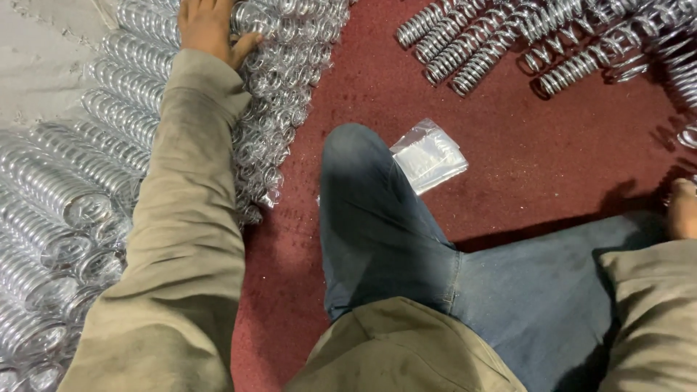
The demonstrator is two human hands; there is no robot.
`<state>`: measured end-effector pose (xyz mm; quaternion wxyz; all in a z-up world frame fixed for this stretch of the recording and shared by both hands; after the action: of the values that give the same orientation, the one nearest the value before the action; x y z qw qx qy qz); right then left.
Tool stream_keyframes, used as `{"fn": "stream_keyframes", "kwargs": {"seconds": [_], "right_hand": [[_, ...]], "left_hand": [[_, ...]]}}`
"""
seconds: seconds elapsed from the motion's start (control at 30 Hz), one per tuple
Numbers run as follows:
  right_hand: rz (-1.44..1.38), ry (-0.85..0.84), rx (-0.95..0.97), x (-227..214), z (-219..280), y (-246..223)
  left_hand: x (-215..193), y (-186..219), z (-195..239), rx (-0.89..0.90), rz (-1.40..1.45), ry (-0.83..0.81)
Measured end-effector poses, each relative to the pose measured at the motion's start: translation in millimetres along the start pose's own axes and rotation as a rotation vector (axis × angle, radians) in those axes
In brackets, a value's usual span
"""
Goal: The person is sitting on the floor and placing metal springs into plastic bags by hand.
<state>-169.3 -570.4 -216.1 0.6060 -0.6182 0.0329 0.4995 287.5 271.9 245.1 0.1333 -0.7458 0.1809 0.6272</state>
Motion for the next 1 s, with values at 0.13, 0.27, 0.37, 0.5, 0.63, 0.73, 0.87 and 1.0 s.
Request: {"fn": "stream_keyframes", "kwargs": {"seconds": [0.13,0.27,0.37,0.5,0.63,0.73,0.87,1.0], "right_hand": [[-0.277,-0.233,0.099,70,-91,0],[-0.284,-0.397,0.385,57,-70,-36],[-0.153,0.103,0.261,11,57,-180],[-1.212,0.001,0.195,25,211,-316],[-1.179,-0.162,0.009,74,274,-370],[-0.961,-0.297,-0.126,83,319,-416],[-0.666,-0.317,-0.41,113,312,-397],[-0.293,-0.32,-0.26,126,327,-400]], "left_hand": [[14,-12,-7,-0.015,-0.004,0.014],[22,9,4,0.117,-0.087,0.127],[46,88,33,0.301,-0.004,0.46],[175,197,52,0.29,-0.038,0.008],[324,221,19,-0.01,-0.119,-0.289],[332,227,9,-0.078,-0.046,-0.547],[405,204,-6,-0.133,-0.055,-0.516],[366,207,2,-0.277,0.108,-0.55]]}}
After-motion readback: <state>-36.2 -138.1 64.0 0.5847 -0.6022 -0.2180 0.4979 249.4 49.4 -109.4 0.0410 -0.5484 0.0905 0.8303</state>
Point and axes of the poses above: each hand's wrist, its own z-axis away from the middle knuckle, its own x-axis out of the palm, y = z × x, the point moved 5 cm from there along -z, towards the middle knuckle, and after that the axes turned 3 degrees about -z, right-handed, at the moved point
